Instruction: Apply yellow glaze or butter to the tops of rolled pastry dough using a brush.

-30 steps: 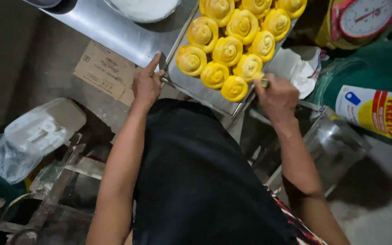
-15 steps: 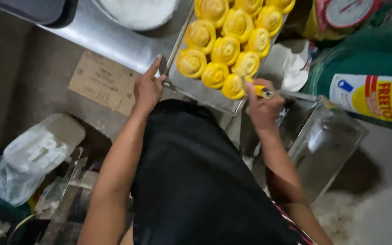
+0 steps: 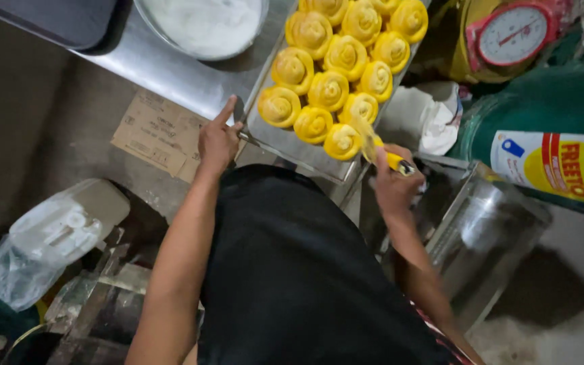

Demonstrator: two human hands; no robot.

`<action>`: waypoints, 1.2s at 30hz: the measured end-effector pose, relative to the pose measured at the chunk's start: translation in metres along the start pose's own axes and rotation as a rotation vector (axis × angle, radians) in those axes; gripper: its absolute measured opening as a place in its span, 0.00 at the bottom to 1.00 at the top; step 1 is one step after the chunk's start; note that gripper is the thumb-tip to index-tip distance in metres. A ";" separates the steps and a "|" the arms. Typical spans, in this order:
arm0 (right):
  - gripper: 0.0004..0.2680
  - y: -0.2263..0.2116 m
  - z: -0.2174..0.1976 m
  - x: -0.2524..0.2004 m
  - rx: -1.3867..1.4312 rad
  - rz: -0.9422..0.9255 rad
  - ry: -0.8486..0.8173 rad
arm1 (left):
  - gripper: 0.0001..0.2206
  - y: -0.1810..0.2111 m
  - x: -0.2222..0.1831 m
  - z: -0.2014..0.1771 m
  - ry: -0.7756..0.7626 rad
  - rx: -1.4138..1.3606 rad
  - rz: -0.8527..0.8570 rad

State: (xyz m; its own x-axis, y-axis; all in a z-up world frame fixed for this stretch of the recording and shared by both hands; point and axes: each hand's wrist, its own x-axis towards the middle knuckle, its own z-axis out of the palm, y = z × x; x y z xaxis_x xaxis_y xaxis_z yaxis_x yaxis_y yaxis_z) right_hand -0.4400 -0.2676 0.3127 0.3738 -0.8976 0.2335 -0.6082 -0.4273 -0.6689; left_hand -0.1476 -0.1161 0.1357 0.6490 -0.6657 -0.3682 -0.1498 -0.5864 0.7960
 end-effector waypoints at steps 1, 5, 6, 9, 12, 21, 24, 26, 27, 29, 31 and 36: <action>0.05 0.002 0.009 -0.006 -0.005 0.009 -0.002 | 0.29 0.002 -0.003 -0.001 -0.009 0.002 -0.004; 0.05 -0.018 0.020 -0.017 -0.030 -0.016 -0.208 | 0.28 0.011 -0.006 -0.006 -0.019 -0.029 -0.041; 0.06 -0.028 0.017 -0.013 -0.083 -0.041 -0.330 | 0.28 0.013 -0.005 -0.007 -0.017 -0.032 -0.048; 0.07 0.017 0.004 -0.022 -0.311 -0.204 -0.265 | 0.29 0.013 -0.006 -0.007 0.003 -0.048 0.017; 0.06 0.012 -0.012 -0.014 -0.253 -0.071 -0.070 | 0.28 0.025 -0.010 -0.012 -0.031 -0.061 -0.089; 0.08 0.004 -0.016 0.023 -0.372 -0.071 -0.467 | 0.30 0.019 -0.003 -0.011 -0.069 -0.005 -0.082; 0.08 -0.011 -0.018 0.038 -0.201 -0.030 -0.243 | 0.30 0.015 -0.003 -0.008 -0.053 -0.014 -0.095; 0.07 -0.011 0.003 0.044 -0.088 0.005 -0.185 | 0.30 0.017 -0.002 -0.009 -0.041 -0.020 -0.102; 0.06 -0.011 0.012 0.045 0.020 0.053 -0.120 | 0.30 0.017 -0.003 -0.010 -0.041 -0.022 -0.104; 0.06 0.005 0.041 0.034 0.001 0.028 -0.156 | 0.30 0.018 -0.004 -0.008 -0.039 -0.027 -0.109; 0.06 -0.006 0.051 0.025 -0.016 0.005 -0.191 | 0.30 0.012 -0.003 -0.004 -0.038 -0.030 -0.114; 0.06 -0.036 0.037 0.021 0.098 0.081 -0.552 | 0.30 0.016 -0.004 -0.007 -0.015 -0.017 -0.099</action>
State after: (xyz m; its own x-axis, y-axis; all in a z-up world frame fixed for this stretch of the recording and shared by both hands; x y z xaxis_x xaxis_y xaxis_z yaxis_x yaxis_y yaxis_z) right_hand -0.3844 -0.2667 0.3151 0.6557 -0.7260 -0.2074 -0.5922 -0.3241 -0.7377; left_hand -0.1476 -0.1199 0.1530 0.6491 -0.6119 -0.4520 -0.0733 -0.6417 0.7635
